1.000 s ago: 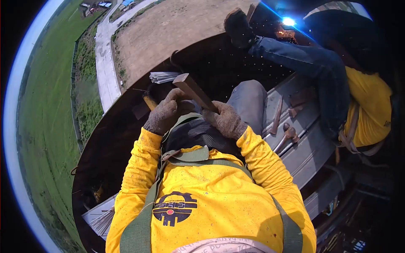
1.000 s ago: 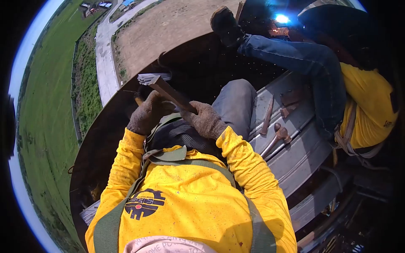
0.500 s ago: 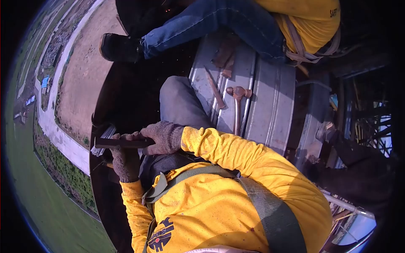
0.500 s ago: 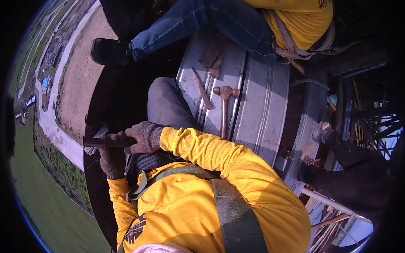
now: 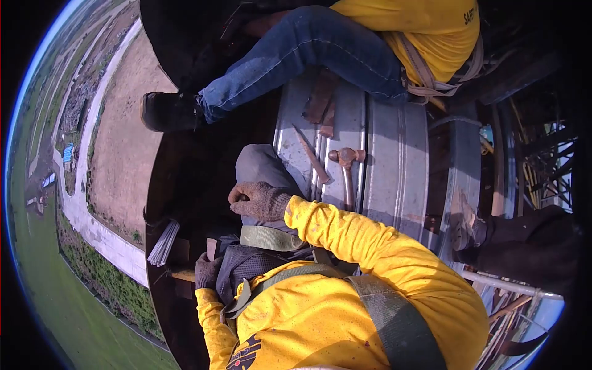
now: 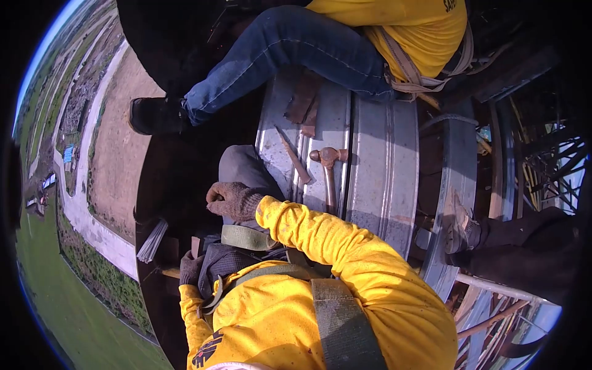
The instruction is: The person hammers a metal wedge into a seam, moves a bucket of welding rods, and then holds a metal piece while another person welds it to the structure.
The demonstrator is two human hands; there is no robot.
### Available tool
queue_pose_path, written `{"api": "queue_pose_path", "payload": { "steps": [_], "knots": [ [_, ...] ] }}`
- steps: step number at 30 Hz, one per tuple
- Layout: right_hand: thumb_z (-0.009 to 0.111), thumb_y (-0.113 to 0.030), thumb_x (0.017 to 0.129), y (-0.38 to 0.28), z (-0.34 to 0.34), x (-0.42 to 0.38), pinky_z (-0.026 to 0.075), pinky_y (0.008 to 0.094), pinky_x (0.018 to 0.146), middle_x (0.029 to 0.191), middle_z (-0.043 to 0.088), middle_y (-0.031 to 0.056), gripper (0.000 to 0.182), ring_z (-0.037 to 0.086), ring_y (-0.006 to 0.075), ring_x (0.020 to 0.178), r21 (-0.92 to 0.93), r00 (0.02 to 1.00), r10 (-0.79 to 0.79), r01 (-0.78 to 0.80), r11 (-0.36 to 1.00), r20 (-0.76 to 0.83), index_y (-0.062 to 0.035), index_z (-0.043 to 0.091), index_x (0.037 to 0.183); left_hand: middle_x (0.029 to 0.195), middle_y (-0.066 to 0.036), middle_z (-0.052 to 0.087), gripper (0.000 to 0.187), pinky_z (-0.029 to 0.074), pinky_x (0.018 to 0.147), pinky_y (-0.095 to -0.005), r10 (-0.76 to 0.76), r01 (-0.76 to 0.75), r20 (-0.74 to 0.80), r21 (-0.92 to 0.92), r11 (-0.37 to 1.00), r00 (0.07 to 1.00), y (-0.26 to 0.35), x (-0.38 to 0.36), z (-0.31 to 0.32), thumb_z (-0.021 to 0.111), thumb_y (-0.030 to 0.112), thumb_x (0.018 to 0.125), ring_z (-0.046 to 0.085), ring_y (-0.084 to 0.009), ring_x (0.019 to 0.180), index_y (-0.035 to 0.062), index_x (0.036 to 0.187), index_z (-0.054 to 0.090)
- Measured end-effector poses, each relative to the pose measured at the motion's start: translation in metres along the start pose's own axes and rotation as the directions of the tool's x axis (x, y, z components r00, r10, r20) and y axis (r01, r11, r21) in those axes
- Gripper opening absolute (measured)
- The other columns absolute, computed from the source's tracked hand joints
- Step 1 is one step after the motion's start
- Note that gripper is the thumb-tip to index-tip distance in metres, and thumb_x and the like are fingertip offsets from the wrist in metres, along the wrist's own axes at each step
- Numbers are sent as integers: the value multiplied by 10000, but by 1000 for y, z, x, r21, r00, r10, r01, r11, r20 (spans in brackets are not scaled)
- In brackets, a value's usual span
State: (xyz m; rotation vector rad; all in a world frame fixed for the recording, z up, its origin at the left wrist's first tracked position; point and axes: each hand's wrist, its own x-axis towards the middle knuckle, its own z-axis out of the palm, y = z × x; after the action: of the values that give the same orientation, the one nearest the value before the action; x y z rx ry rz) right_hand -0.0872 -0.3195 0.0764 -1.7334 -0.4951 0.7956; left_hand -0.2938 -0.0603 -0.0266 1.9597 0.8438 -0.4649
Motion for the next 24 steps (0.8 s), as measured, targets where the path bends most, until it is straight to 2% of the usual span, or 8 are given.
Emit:
{"api": "queue_pose_path", "payload": {
  "steps": [3,5,6,8,9,11,15,24],
  "knots": [
    [650,-282,848,6,2,4,516,338,815,966,650,119,293,630,232,901,36,1000,-5,5,999,-7,-51,628,1027,950,-166,695,477,519,785,-348,-75,76,-23,26,997,997,26,4,-5,754,233,700,667,-256,840,-42,1069,627],
    [645,-249,858,5,2,5,524,321,797,942,654,110,257,638,215,873,87,999,33,-33,996,8,-51,627,1021,964,-164,693,484,520,780,-346,-60,61,18,-29,998,998,28,14,-7,735,265,727,666,-259,847,-48,1079,626],
    [639,-231,869,3,1,5,525,306,783,915,653,100,243,640,199,841,141,998,56,-60,988,31,-48,624,1028,989,-174,688,492,520,779,-343,-98,110,98,-129,986,990,24,19,-4,718,284,748,666,-267,856,-49,1099,626],
    [638,-220,875,6,2,7,525,297,776,903,649,92,242,635,184,822,131,998,53,-57,990,30,-44,618,1040,1013,-190,682,514,518,793,-339,-217,247,180,-163,955,959,-8,44,1,710,301,759,665,-274,876,-50,1123,621],
    [638,-220,875,5,3,6,525,297,776,903,649,92,242,635,184,822,128,998,51,-56,990,36,-44,618,1040,1013,-190,682,514,518,793,-339,-219,249,176,-168,954,960,5,39,-3,710,301,759,665,-274,876,-50,1123,621],
    [640,-219,876,3,3,6,524,297,768,902,648,88,246,630,178,820,93,998,67,-69,993,19,-42,613,1045,1033,-190,678,531,515,814,-334,-273,286,185,-48,957,944,48,23,-10,711,308,762,660,-272,895,-53,1140,617],
    [632,-222,884,-1,3,8,524,299,763,898,645,91,247,626,175,814,120,996,83,-85,989,26,-37,609,1047,1070,-191,675,578,514,837,-339,-242,238,166,42,970,956,38,29,-6,714,340,757,662,-286,941,-64,1157,608],
    [615,-222,896,9,5,11,515,284,731,873,633,84,248,607,158,770,139,996,79,-85,987,48,-35,601,1059,1126,-222,654,655,505,878,-349,-280,279,157,30,960,947,34,31,-6,714,389,734,651,-311,1006,-76,1181,596]
  ]
}}
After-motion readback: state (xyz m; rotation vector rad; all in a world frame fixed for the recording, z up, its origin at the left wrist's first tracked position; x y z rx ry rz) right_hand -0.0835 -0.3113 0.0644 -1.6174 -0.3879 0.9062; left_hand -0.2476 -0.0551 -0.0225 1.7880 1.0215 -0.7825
